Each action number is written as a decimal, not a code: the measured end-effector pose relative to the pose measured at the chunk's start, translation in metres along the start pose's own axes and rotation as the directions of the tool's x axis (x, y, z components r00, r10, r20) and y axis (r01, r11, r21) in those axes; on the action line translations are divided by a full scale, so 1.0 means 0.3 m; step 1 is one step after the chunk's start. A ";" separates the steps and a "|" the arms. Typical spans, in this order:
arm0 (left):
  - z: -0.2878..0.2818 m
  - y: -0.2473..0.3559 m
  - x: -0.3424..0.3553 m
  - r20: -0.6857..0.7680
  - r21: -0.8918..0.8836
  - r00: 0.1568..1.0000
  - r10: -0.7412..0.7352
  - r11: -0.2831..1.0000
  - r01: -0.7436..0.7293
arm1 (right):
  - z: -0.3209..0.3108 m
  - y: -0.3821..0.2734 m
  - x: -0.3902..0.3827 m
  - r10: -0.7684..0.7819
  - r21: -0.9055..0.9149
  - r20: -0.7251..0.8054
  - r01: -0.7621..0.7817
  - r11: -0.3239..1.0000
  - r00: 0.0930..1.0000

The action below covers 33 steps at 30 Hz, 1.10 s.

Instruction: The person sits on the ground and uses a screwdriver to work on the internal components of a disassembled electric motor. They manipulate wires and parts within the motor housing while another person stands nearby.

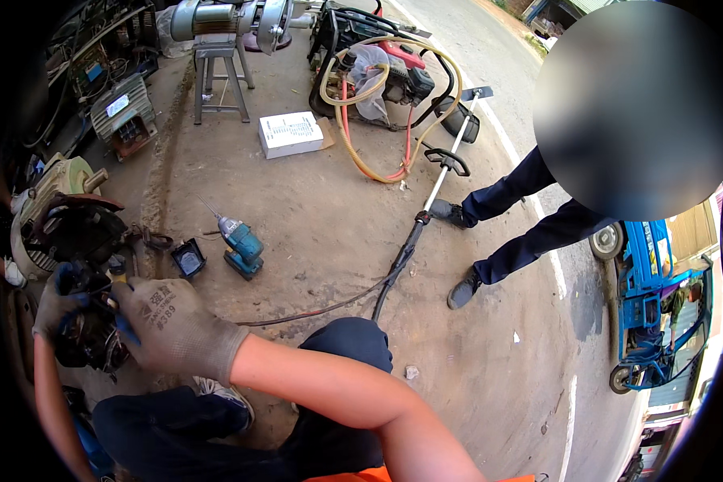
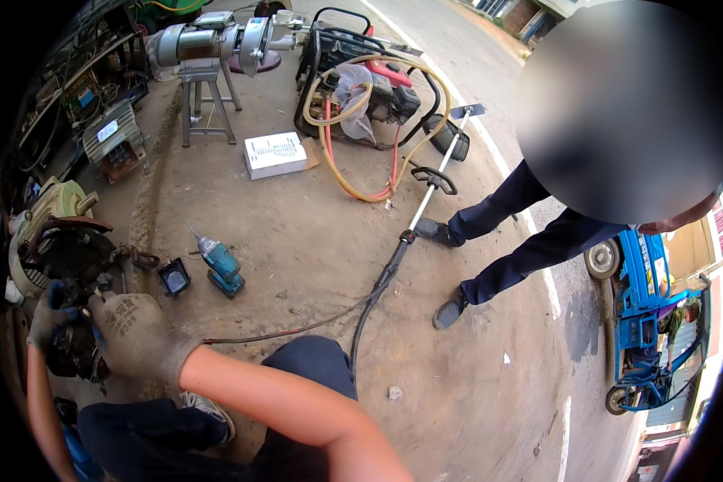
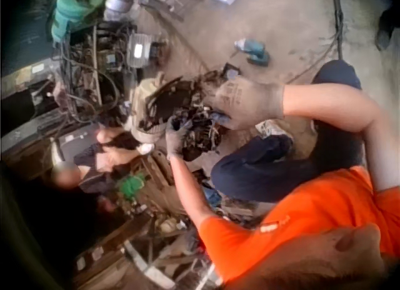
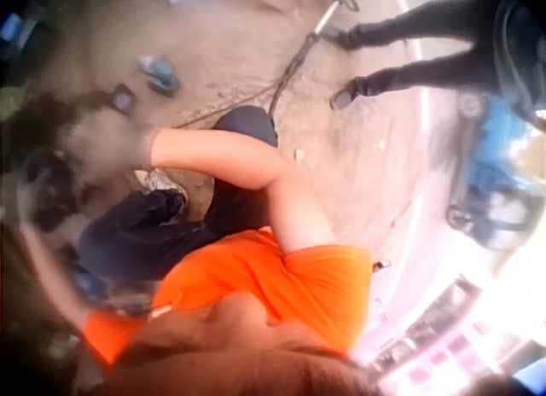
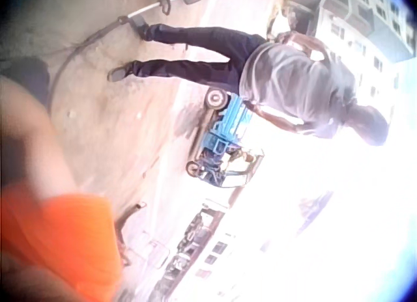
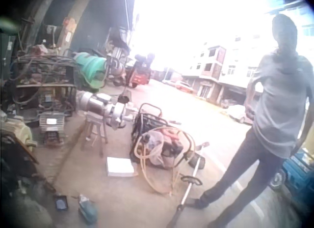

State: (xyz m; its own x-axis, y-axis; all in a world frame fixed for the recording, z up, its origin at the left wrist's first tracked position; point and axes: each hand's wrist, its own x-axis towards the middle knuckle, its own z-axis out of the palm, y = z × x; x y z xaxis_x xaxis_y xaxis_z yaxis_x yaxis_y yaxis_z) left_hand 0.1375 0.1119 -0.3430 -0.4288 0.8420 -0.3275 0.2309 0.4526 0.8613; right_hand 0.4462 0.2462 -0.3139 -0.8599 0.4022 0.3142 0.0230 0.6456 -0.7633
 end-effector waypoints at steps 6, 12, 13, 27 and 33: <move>-0.134 -0.109 -0.031 -0.227 0.021 0.971 0.075 0.997 -0.072 | -0.042 -0.006 -0.110 0.055 -0.164 0.227 -0.017 0.986 0.972; 0.104 0.137 -0.051 -0.355 0.641 0.868 0.346 0.767 -0.044 | -0.215 0.127 -0.199 0.226 -0.251 0.027 -0.212 0.944 0.974; 0.098 0.113 -0.063 -0.382 0.704 0.823 0.420 0.710 -0.036 | -0.234 0.121 -0.181 0.262 -0.264 0.014 -0.250 0.932 0.965; 0.339 0.163 -0.105 0.022 0.983 0.979 0.203 0.175 -0.059 | -0.219 0.150 -0.150 0.378 -0.152 -0.054 -0.382 0.912 0.924; 0.295 0.035 -0.004 -0.024 0.996 0.927 0.374 0.090 -0.011 | -0.184 0.157 -0.129 0.304 -0.090 -0.084 -0.311 0.946 0.949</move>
State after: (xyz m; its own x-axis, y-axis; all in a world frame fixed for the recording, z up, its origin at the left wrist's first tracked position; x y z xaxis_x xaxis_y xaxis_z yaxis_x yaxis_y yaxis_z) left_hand 0.2176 0.1415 -0.3680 -0.3322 0.9428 0.0273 0.8952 0.3243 -0.3056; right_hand 0.5087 0.2969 -0.3310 -0.7664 0.6322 0.1140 0.3347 0.5445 -0.7691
